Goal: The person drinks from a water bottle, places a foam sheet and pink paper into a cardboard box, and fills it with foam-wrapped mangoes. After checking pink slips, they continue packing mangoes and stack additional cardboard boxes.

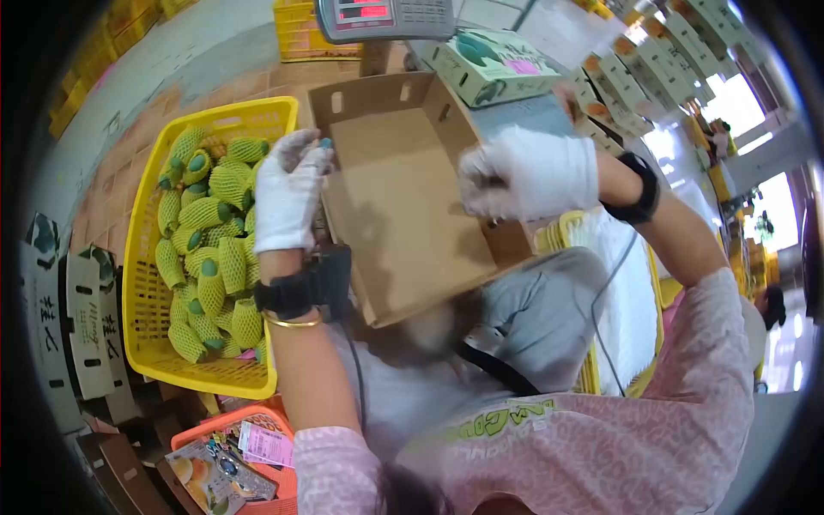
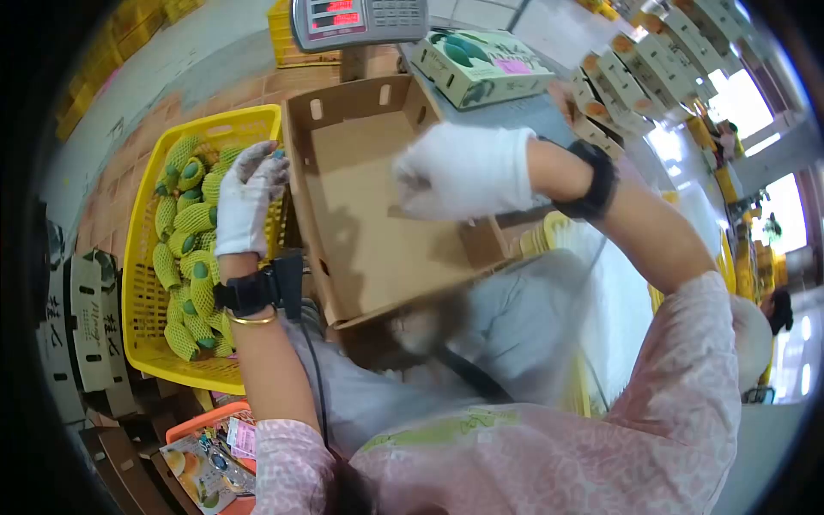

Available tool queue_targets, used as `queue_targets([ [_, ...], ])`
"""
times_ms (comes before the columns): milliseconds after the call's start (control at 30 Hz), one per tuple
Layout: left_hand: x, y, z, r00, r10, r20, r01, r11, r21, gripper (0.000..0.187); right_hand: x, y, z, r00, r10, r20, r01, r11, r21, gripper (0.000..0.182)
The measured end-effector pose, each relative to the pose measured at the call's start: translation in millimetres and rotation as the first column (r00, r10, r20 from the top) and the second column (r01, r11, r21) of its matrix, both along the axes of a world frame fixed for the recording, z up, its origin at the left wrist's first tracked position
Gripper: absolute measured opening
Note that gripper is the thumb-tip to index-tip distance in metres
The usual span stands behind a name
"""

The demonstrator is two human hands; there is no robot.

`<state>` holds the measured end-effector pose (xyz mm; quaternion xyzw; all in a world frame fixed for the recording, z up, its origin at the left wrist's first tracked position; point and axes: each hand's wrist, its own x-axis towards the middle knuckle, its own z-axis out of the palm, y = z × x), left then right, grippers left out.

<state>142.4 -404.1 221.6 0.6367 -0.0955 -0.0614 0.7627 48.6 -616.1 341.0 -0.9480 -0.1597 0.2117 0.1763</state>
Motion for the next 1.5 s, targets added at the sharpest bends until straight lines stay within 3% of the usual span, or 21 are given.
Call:
queue_targets([
  [67,1,-6,2,0.999,-0.013,-0.031,0.013,1.0,-0.001,0.03,-51,-2,7,0.988,0.152,0.037,-0.154,0.986,0.069,0.008],
  [100,3,-9,-1,1.0,-0.008,0.018,0.008,0.999,0.043,0.032,-74,7,12,0.994,0.058,-0.092,-0.057,0.998,0.014,0.008],
  [167,4,-12,0,0.997,-0.083,0.003,0.082,0.987,0.141,0.031,-118,0,-33,0.996,0.035,0.079,-0.045,0.991,0.124,0.011],
  [200,8,-15,-10,0.997,-0.079,0.007,0.077,0.99,0.116,0.03,-137,-3,-54,0.988,0.118,0.1,-0.116,0.993,-0.029,0.015],
  [233,10,-10,-12,0.99,-0.136,-0.036,0.14,0.983,0.119,0.031,-151,8,-56,0.997,0.013,-0.073,-0.029,0.974,-0.222,0.017],
  [367,25,2,-29,0.99,-0.133,-0.049,0.141,0.964,0.224,0.03,-225,-53,-54,0.919,-0.382,0.099,0.385,0.923,-0.012,0.024],
  [467,28,5,-32,0.993,-0.107,-0.051,0.116,0.973,0.198,0.029,-276,-125,-61,0.484,-0.825,0.291,0.871,0.422,-0.253,0.017],
  [567,35,6,-35,0.995,-0.099,-0.024,0.102,0.969,0.226,0.027,-308,-179,-87,0.361,-0.878,0.314,0.894,0.23,-0.385,0.028],
  [700,32,-3,-33,0.99,-0.13,-0.048,0.138,0.962,0.236,0.026,-328,-210,-145,0.307,-0.9,0.309,0.95,0.269,-0.16,0.033],
  [767,32,-4,-37,0.987,-0.157,-0.047,0.163,0.957,0.241,0.026,-329,-213,-157,0.144,-0.987,0.074,0.982,0.133,-0.133,0.029],
  [1000,29,-6,-33,0.99,-0.131,-0.058,0.141,0.961,0.239,0.026,-363,-219,-147,-0.47,-0.879,0.085,0.835,-0.411,0.367,0.026],
  [1033,30,-5,-34,0.989,-0.131,-0.065,0.143,0.961,0.238,0.026,-367,-220,-148,-0.473,-0.877,0.089,0.834,-0.412,0.367,0.026],
  [1100,33,-5,-39,0.987,-0.155,-0.05,0.163,0.958,0.238,0.026,-369,-220,-148,-0.404,-0.794,0.455,0.901,-0.259,0.348,0.029],
  [1167,29,-9,-35,0.984,-0.167,-0.055,0.176,0.938,0.297,0.026,-365,-217,-134,-0.46,-0.797,0.391,0.863,-0.297,0.409,0.031],
  [1233,29,-10,-37,0.983,-0.174,-0.051,0.182,0.943,0.278,0.025,-362,-207,-127,-0.099,-0.957,0.272,0.966,-0.027,0.257,0.026],
  [1267,30,-10,-38,0.982,-0.18,-0.048,0.187,0.948,0.258,0.025,-354,-203,-105,0.021,-0.989,0.146,0.994,0.005,-0.105,0.033],
  [1300,31,-10,-39,0.982,-0.181,-0.044,0.186,0.948,0.258,0.025,-359,-212,-111,0.019,-0.989,0.146,0.995,0.004,-0.101,0.033],
  [1367,33,-8,-41,0.981,-0.177,-0.074,0.19,0.947,0.257,0.025,-370,-236,-129,-0.413,-0.909,-0.055,0.728,-0.366,0.579,0.035],
  [1400,33,-7,-40,0.977,-0.198,-0.074,0.211,0.939,0.273,0.025,-361,-225,-116,-0.316,-0.949,-0.003,0.941,-0.314,0.129,0.033],
  [1433,33,-6,-40,0.977,-0.202,-0.072,0.214,0.937,0.275,0.025,-372,-234,-128,-0.057,-0.99,0.128,0.994,-0.069,-0.089,0.031],
  [1500,33,-5,-40,0.981,-0.182,-0.067,0.193,0.941,0.277,0.024,-365,-239,-120,-0.318,-0.661,0.679,0.945,-0.162,0.285,0.03],
])
